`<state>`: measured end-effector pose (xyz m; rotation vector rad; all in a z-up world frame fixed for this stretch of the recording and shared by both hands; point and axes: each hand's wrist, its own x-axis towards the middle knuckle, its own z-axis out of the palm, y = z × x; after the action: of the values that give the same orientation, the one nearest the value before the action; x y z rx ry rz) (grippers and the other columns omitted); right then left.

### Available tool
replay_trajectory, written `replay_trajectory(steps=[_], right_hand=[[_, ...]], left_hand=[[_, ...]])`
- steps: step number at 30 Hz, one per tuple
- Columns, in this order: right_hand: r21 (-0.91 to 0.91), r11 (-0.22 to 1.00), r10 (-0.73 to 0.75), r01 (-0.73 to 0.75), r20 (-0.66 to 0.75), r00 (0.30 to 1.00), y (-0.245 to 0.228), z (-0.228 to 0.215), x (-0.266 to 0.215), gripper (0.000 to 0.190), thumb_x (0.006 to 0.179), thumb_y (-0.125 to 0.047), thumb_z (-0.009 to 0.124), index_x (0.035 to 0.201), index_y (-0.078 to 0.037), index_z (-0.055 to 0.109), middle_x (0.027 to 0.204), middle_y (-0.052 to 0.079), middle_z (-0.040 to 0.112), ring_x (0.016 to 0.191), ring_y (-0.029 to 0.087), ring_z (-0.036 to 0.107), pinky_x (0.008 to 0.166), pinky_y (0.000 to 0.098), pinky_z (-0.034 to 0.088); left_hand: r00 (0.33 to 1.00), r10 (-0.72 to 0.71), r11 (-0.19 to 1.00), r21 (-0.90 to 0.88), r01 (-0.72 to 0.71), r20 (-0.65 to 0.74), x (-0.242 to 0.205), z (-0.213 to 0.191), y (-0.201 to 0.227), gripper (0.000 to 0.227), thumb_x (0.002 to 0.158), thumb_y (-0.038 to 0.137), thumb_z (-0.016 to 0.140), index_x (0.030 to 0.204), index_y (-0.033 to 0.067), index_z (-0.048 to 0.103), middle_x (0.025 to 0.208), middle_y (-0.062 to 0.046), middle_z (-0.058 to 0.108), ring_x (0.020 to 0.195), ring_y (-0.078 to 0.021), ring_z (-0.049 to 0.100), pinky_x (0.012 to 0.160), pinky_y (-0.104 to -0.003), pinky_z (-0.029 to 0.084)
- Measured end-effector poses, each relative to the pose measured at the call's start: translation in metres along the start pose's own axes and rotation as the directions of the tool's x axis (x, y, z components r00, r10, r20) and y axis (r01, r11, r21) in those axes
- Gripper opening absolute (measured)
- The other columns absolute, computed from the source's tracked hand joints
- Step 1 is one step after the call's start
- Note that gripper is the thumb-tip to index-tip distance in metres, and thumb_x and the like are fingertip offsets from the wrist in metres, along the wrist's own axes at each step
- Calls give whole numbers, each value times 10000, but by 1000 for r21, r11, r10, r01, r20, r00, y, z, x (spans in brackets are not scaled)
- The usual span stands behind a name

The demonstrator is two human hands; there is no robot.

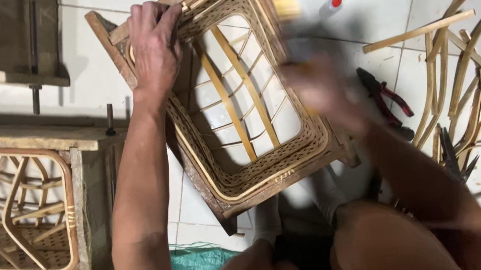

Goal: The person applies glue to the edges of a rectangular basket frame and inserts thin wooden strips into the woven structure. They use a hammer and pliers to secure the strips and adjust the frame, working on the basket while sitting on the floor.

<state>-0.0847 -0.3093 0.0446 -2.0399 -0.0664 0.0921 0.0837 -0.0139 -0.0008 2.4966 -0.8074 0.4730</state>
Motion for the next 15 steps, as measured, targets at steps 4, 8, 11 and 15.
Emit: replay_trajectory(steps=[4,8,11,15], right_hand=[[-318,888,210,-333,-364,907,76,-131,-76,466,1047,-174,736,1425,-3,523,1181,179,653,1136,293,647,982,465,556],[-574,406,559,-711,-459,690,174,-179,-122,726,919,-431,822,1447,-20,541,1379,284,552,1220,437,586,1007,568,506],[-681,235,548,-694,-497,673,225,-183,-123,862,821,-613,857,1349,-3,553,1366,362,493,1194,559,515,978,707,413],[-829,167,324,-533,-465,824,209,-183,-97,809,842,-623,725,1343,-8,569,1302,302,549,1143,469,568,956,625,476]], left_hand=[[998,34,994,102,-39,58,5,-1,0,537,920,-139,661,1394,106,726,1042,-48,578,983,-229,510,862,-392,475],[982,69,986,139,-94,177,10,-12,1,605,911,-145,639,1407,195,714,1033,-86,552,997,-255,499,865,-403,470],[989,61,978,189,-87,137,6,-10,3,683,815,-230,574,1326,183,757,978,-91,553,929,-255,480,825,-397,464],[999,39,999,24,-39,-16,2,9,5,219,994,297,828,1155,151,803,962,-56,576,945,-232,483,851,-415,443]])
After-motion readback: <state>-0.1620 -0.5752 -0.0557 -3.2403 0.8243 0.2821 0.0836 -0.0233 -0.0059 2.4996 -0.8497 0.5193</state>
